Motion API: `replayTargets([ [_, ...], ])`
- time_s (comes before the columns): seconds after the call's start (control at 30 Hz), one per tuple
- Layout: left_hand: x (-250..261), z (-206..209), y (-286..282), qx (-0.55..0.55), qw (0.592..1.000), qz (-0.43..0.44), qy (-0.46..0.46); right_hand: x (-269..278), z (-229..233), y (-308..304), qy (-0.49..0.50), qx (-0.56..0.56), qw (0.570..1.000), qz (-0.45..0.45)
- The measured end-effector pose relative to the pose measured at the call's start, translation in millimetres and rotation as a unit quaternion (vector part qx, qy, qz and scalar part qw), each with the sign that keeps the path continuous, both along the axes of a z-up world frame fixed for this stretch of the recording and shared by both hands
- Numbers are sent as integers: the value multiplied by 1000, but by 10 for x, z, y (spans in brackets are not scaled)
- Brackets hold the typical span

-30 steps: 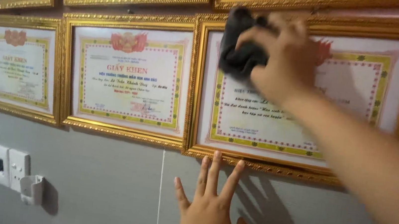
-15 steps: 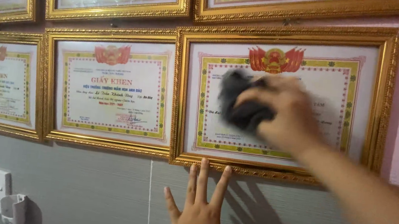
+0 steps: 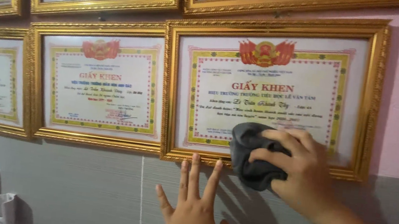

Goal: Cleaning the frames of certificates mounted on the wall with a cloth.

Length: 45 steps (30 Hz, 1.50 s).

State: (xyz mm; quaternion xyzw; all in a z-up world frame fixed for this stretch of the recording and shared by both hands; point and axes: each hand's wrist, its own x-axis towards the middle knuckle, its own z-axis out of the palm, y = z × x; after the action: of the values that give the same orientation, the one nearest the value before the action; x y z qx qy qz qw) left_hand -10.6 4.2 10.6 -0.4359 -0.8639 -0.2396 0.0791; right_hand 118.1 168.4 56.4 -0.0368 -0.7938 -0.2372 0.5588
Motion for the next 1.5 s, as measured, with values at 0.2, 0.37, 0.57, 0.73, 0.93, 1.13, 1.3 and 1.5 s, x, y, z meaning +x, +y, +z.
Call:
replayTargets([
  [0.2, 259, 307, -195, -57, 997, 25, -51, 206, 673, 405, 66, 34, 997, -30],
  [0.37, 300, 295, -185, -32, 997, 32, -61, 401, 1109, 480, 187, -124, 974, 10],
  [0.57, 276, 223, -134, 4, 997, 40, -60, 245, 93, 256, 114, -51, 992, -23],
  [0.73, 327, 242, -138, -1, 997, 48, -59, 358, 126, 368, 78, -54, 995, 7],
  [0.93, 318, 208, -70, 21, 997, 57, -54, 565, 1050, 556, 135, -120, 983, 27],
  [1.13, 319, 165, -35, 58, 995, 56, -55, 433, 519, 461, 124, -30, 990, -62],
  [1.3, 275, 71, 18, 77, 996, 27, -29, 432, -27, 113, -57, -3, 997, -45],
  [1.5, 320, 127, 22, 52, 997, 35, -47, 550, 669, 529, -37, 61, 992, -104],
])
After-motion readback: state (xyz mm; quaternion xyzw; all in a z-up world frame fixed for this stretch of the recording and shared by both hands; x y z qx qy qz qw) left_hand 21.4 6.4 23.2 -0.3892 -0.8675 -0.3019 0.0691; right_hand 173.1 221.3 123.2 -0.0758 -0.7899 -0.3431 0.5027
